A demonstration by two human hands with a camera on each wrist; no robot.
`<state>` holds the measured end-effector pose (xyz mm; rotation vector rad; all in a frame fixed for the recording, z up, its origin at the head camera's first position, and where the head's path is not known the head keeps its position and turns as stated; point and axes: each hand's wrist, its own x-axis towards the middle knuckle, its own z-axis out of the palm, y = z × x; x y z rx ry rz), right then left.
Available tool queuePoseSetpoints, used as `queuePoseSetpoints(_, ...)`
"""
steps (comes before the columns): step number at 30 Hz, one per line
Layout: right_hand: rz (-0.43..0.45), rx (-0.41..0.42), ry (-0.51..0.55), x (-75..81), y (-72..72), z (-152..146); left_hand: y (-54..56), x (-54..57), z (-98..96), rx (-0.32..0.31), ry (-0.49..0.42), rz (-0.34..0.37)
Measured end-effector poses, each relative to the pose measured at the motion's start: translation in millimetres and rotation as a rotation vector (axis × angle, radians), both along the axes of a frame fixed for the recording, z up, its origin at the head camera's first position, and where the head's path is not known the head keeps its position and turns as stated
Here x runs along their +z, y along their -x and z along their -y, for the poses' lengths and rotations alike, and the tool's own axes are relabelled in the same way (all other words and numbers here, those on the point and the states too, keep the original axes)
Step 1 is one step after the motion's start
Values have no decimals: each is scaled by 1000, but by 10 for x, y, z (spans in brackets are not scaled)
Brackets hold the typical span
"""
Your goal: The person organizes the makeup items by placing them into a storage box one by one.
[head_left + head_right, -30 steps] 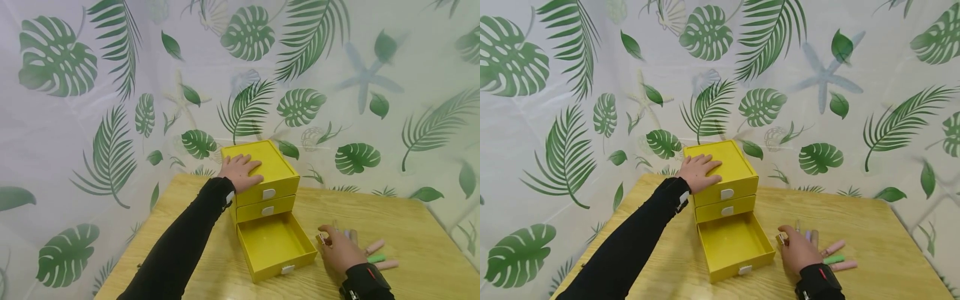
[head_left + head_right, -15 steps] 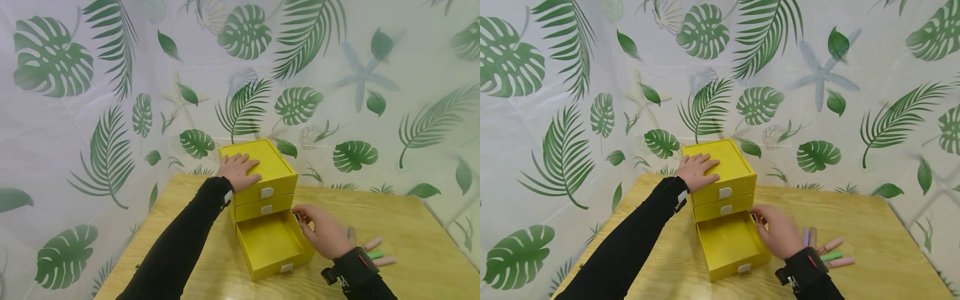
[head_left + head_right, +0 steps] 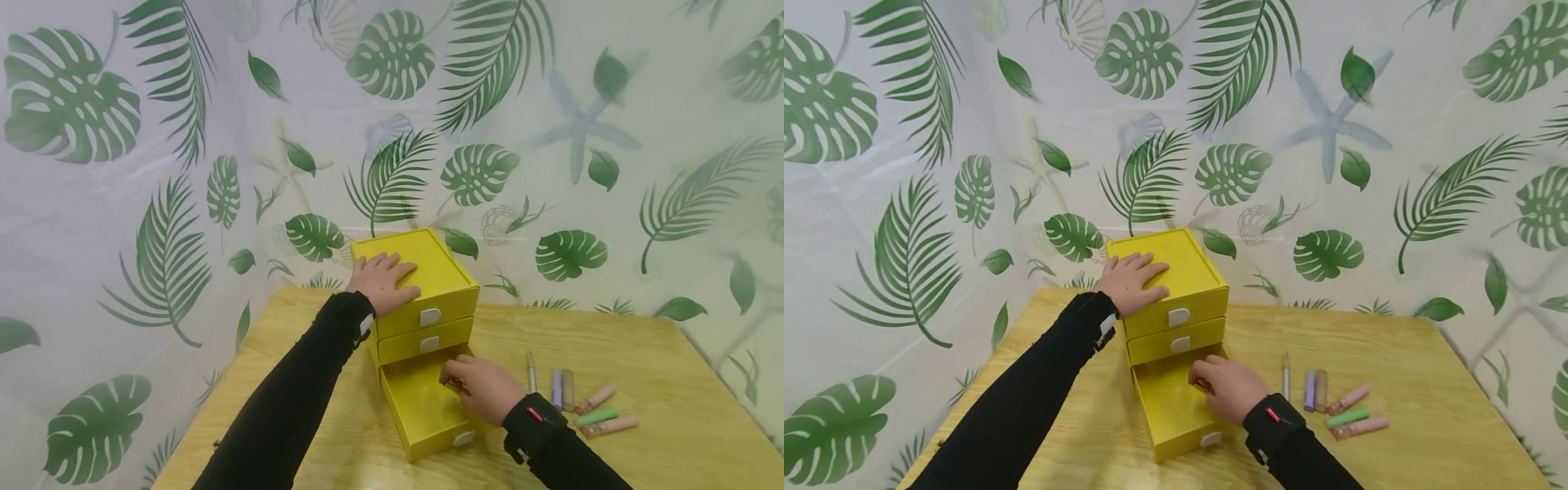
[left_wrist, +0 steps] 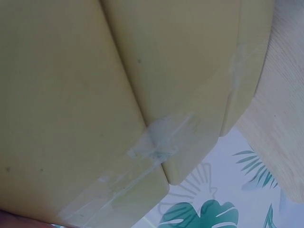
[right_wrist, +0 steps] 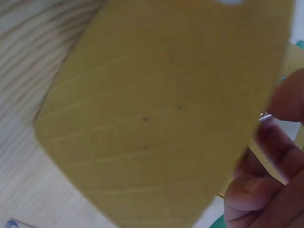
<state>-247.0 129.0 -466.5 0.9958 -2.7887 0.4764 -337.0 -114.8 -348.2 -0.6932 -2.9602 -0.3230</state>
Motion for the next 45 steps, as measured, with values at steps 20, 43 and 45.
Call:
queuePoseSetpoints(20, 250, 55, -52, -180, 61, -64, 9, -29, 1, -1, 8, 17)
queuePoseSetpoints(43, 238, -498, 113, -164, 260, -1046, 2, 47, 13, -12, 11, 11)
queuePoseSetpoints(45, 274, -528, 69, -195, 247, -1064, 0, 44, 4, -12, 10, 13)
